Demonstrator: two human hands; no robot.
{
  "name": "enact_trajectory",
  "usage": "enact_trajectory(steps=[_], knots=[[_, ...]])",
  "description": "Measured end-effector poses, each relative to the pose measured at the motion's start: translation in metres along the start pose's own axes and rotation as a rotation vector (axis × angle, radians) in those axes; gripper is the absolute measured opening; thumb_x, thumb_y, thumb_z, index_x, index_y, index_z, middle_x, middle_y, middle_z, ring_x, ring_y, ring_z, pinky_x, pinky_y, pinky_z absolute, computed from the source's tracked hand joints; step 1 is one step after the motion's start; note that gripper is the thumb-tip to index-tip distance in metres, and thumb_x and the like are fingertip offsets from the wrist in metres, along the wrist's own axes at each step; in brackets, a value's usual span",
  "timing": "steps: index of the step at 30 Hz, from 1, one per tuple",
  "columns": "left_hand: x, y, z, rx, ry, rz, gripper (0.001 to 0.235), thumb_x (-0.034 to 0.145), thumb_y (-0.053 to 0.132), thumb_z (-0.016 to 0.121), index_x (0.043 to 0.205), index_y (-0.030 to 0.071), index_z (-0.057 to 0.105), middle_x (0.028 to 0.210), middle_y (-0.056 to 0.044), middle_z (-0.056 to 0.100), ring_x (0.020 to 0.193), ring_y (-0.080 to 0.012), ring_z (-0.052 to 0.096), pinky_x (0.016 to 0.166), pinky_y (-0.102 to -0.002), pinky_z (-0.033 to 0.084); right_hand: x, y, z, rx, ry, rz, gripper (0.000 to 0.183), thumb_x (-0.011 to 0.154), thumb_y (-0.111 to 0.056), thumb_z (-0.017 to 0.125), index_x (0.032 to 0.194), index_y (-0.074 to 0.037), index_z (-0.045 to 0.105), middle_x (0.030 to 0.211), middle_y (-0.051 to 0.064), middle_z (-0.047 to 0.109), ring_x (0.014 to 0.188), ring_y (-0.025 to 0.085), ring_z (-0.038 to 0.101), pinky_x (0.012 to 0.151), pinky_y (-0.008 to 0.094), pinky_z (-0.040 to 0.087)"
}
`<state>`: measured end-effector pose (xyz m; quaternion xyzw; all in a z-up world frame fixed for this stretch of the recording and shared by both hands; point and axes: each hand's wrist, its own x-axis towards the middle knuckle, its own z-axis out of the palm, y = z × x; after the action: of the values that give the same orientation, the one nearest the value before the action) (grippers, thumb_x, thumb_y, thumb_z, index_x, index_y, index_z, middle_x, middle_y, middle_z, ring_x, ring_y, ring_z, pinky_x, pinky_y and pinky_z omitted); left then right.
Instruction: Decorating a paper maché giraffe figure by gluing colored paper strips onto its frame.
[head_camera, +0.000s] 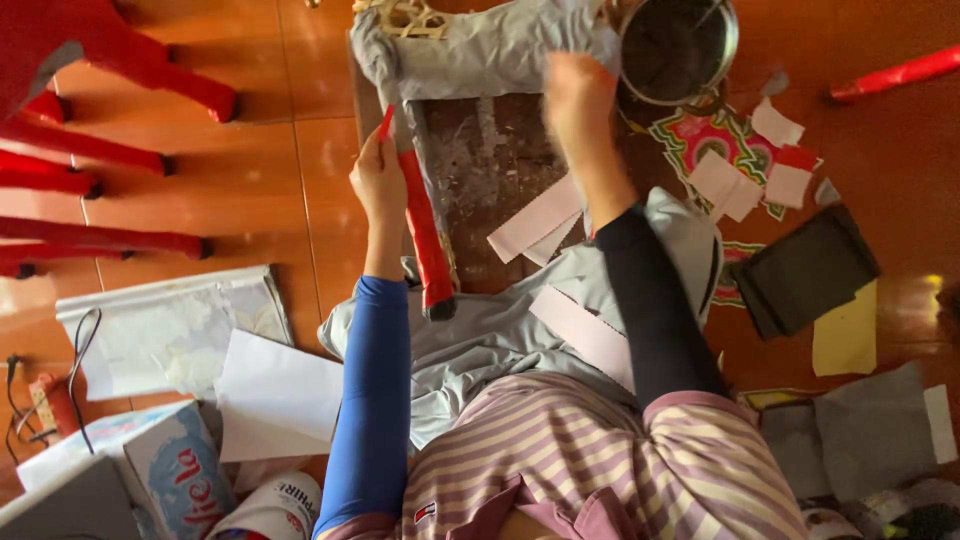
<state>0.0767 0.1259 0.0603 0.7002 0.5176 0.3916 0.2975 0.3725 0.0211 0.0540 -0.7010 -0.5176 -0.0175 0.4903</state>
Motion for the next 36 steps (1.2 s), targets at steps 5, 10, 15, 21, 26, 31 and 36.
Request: enact_trajectory(steps=[5, 10, 15, 21, 26, 31, 36], knots=[[0.003, -0.007, 0.007, 0.140, -0.017, -0.048, 0.023, 0.106, 0.023, 0.061, 0.112, 0.008, 0.076, 0.078, -0.018, 0.069, 0.065, -0.0252, 0.066, 0.061, -0.039, 0.050, -0.033, 0.125, -0.106, -0.679, -0.085, 0.122, 0.026, 0.091, 0.000, 0.060, 0.113, -0.004, 0.073, 0.106, 0.026, 0.067, 0.099, 0.044, 0.064, 0.084, 0.053, 0.052], [0.005, -0.001, 0.007, 0.169, 0.027, 0.038, 0.022, 0.106, 0.024, 0.061, 0.113, 0.010, 0.077, 0.083, -0.017, 0.073, 0.070, -0.0247, 0.072, 0.063, -0.037, 0.054, -0.065, 0.097, -0.146, -0.625, -0.268, 0.206, 0.050, 0.092, 0.006, 0.056, 0.139, -0.007, 0.068, 0.120, 0.034, 0.060, 0.098, 0.050, 0.061, 0.077, 0.054, 0.052], [0.004, 0.017, 0.004, 0.086, 0.003, 0.030, 0.031, 0.097, 0.023, 0.059, 0.121, 0.010, 0.075, 0.081, -0.016, 0.073, 0.064, -0.0240, 0.069, 0.060, -0.038, 0.053, -0.120, 0.079, -0.132, -0.387, -0.181, 0.270, 0.037, 0.097, -0.007, 0.064, 0.134, -0.009, 0.068, 0.109, 0.024, 0.068, 0.094, 0.044, 0.068, 0.075, 0.051, 0.055], [0.010, -0.016, 0.011, 0.106, -0.016, -0.030, 0.023, 0.101, 0.024, 0.061, 0.108, 0.008, 0.076, 0.076, -0.011, 0.072, 0.064, -0.0168, 0.068, 0.059, -0.035, 0.052, -0.132, 0.140, -0.118, 0.379, -0.305, 0.953, 0.029, 0.103, -0.021, 0.058, 0.129, -0.012, 0.067, 0.072, -0.002, 0.061, 0.057, 0.012, 0.056, 0.048, 0.028, 0.044], [0.017, -0.039, 0.001, -0.155, -0.097, -0.247, 0.029, 0.110, 0.028, 0.056, 0.107, 0.005, 0.074, 0.069, -0.002, 0.056, 0.061, -0.0106, 0.052, 0.055, -0.030, 0.044, -0.128, 0.179, -0.094, 0.461, -0.249, 1.056, 0.024, 0.108, -0.020, 0.054, 0.115, -0.004, 0.070, 0.067, -0.003, 0.052, 0.051, 0.006, 0.045, 0.044, 0.025, 0.033], [0.012, -0.061, -0.011, -0.537, -0.112, -0.485, 0.032, 0.111, 0.030, 0.054, 0.115, 0.002, 0.070, 0.068, 0.003, 0.055, 0.058, -0.0067, 0.052, 0.051, -0.023, 0.045, -0.072, 0.043, -0.092, 0.487, -0.156, 0.777, 0.029, 0.112, -0.028, 0.045, 0.116, -0.007, 0.064, 0.063, 0.000, 0.056, 0.048, 0.008, 0.048, 0.044, 0.025, 0.035], [0.010, -0.009, -0.038, -1.059, -0.210, -0.617, 0.036, 0.109, 0.018, 0.046, 0.143, 0.009, 0.055, 0.099, -0.002, 0.073, 0.077, -0.0115, 0.068, 0.062, -0.025, 0.053, -0.076, -0.057, -0.034, 0.321, -0.390, 0.150, 0.028, 0.103, -0.011, 0.064, 0.130, -0.009, 0.069, 0.094, 0.015, 0.064, 0.080, 0.022, 0.062, 0.068, 0.035, 0.050]])
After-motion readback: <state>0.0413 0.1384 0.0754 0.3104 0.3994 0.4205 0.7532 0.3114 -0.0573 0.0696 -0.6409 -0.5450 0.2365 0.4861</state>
